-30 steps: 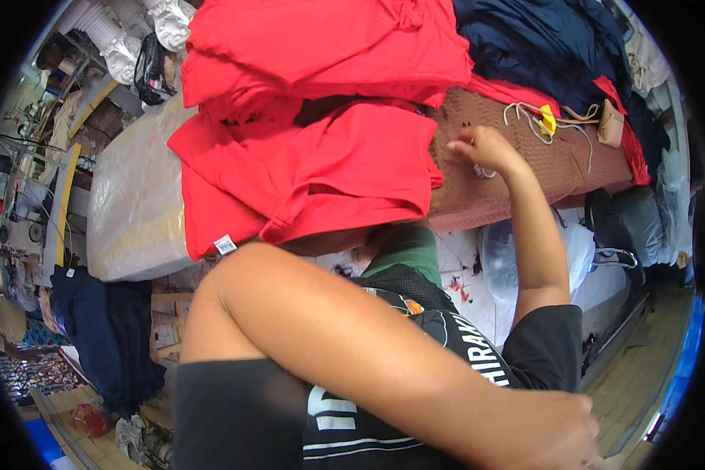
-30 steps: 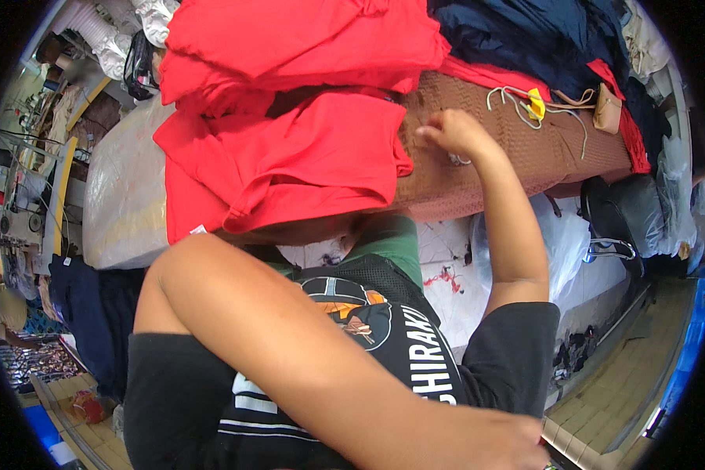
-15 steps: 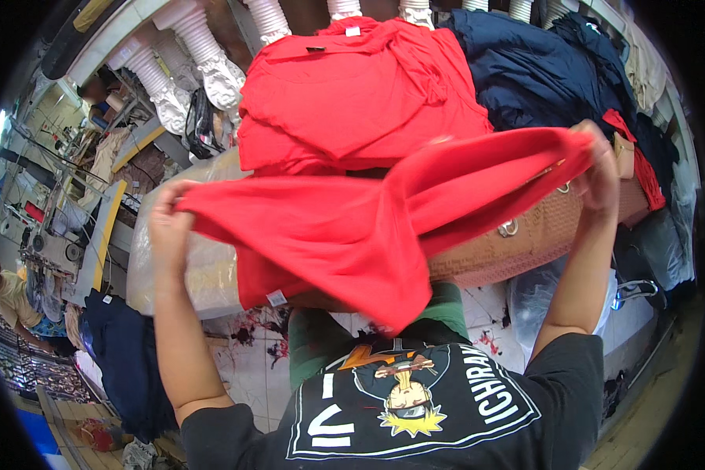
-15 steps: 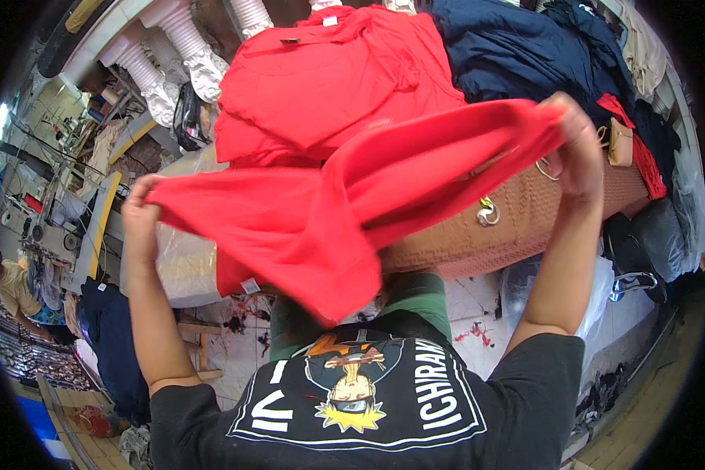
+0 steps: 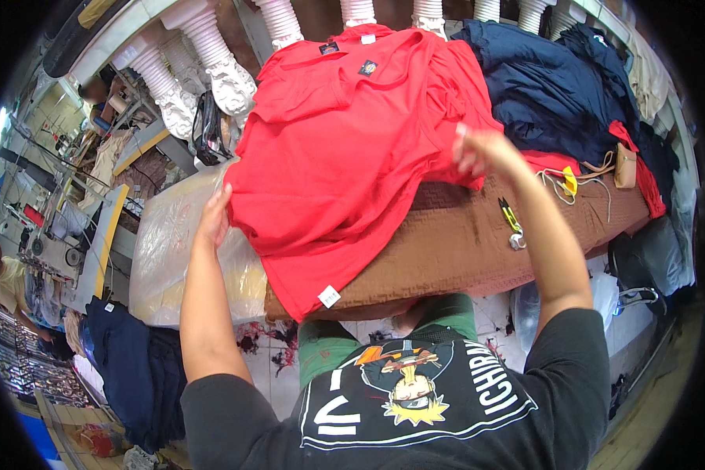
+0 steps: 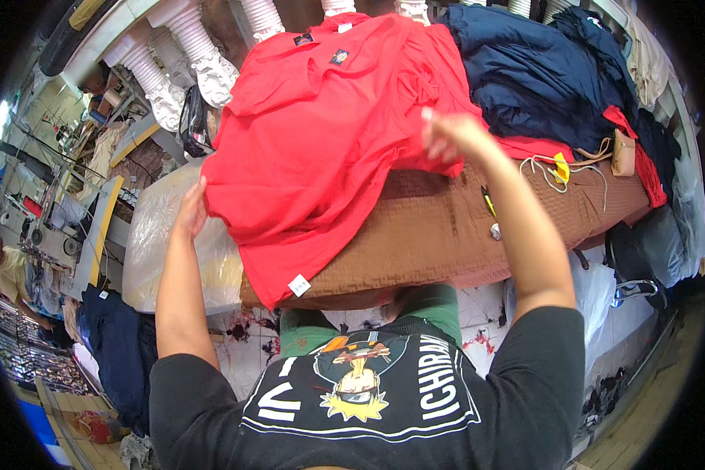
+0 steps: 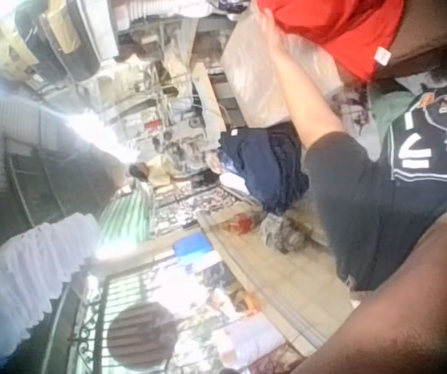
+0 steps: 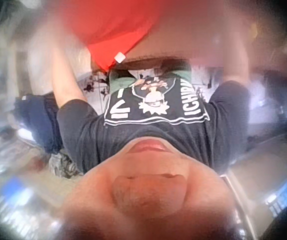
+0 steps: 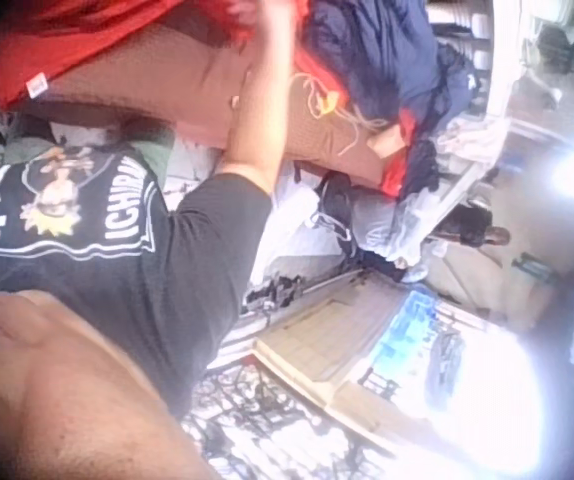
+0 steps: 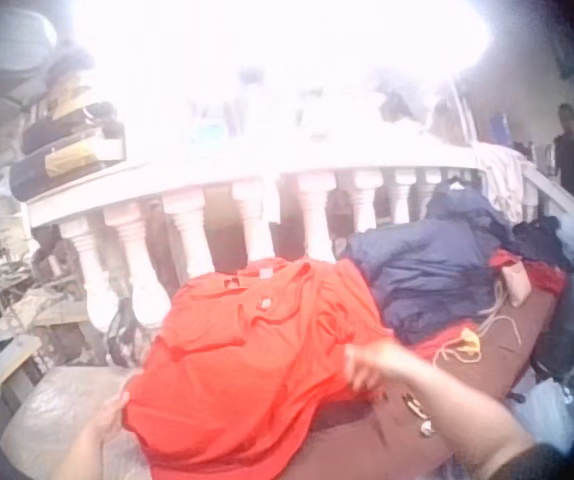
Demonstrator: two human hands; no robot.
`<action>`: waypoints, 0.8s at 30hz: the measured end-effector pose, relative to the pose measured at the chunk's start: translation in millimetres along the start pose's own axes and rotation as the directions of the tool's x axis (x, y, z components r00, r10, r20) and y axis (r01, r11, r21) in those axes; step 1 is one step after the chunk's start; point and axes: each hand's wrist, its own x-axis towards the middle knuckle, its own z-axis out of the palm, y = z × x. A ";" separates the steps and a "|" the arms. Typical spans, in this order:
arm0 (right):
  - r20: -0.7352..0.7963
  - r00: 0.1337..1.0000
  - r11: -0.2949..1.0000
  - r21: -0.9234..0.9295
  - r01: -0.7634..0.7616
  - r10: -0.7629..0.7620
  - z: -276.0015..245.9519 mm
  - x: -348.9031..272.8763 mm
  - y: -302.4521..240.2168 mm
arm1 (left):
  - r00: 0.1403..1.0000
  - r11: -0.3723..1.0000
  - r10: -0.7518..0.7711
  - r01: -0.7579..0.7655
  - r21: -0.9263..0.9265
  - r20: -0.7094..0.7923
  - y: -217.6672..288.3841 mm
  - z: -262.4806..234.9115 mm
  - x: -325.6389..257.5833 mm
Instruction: The person trims loose threads from red shirts using snips and folds them into a stack on a table.
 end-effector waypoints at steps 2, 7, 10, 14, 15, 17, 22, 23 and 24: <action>0.143 0.973 0.979 0.070 -0.191 0.179 22.6 -9.0 40.6 | 0.999 0.999 -0.048 0.048 0.007 0.003 -4.7 11.2 -9.4; 0.278 0.956 0.919 0.344 -0.193 0.097 106.4 -10.3 56.7 | 0.993 0.994 -0.111 0.112 0.016 -0.038 -3.3 15.0 -17.5; 0.257 0.967 0.904 0.414 -0.111 0.001 117.2 -6.8 57.2 | 0.996 0.995 -0.086 0.087 0.040 -0.029 7.2 13.7 -18.1; 0.207 0.977 0.766 0.636 -0.099 -0.046 120.8 -12.1 52.5 | 0.988 0.996 -0.093 0.092 -0.010 -0.127 10.6 13.0 -27.6; 0.210 0.977 0.741 0.659 -0.128 -0.019 118.3 -9.4 54.4 | 0.986 0.997 -0.077 0.078 0.000 -0.145 16.3 19.7 -27.4; 0.122 0.990 0.788 0.616 -0.018 -0.073 103.1 -7.8 46.0 | 0.981 0.999 -0.046 0.048 0.008 -0.191 35.4 35.9 -26.1; -0.298 0.889 0.678 0.574 0.459 -0.349 35.0 -20.5 -82.1 | 0.848 0.901 0.346 -0.419 -0.108 -0.402 143.3 -31.7 -40.3; -0.339 0.842 0.651 0.534 0.539 -0.419 8.8 -7.9 -93.0 | 0.823 0.891 0.358 -0.442 -0.101 -0.440 163.2 -43.5 -46.6; -0.380 0.786 0.612 0.493 0.619 -0.488 -18.3 1.4 -104.6 | 0.801 0.862 0.387 -0.490 -0.129 -0.457 191.2 -51.6 -60.8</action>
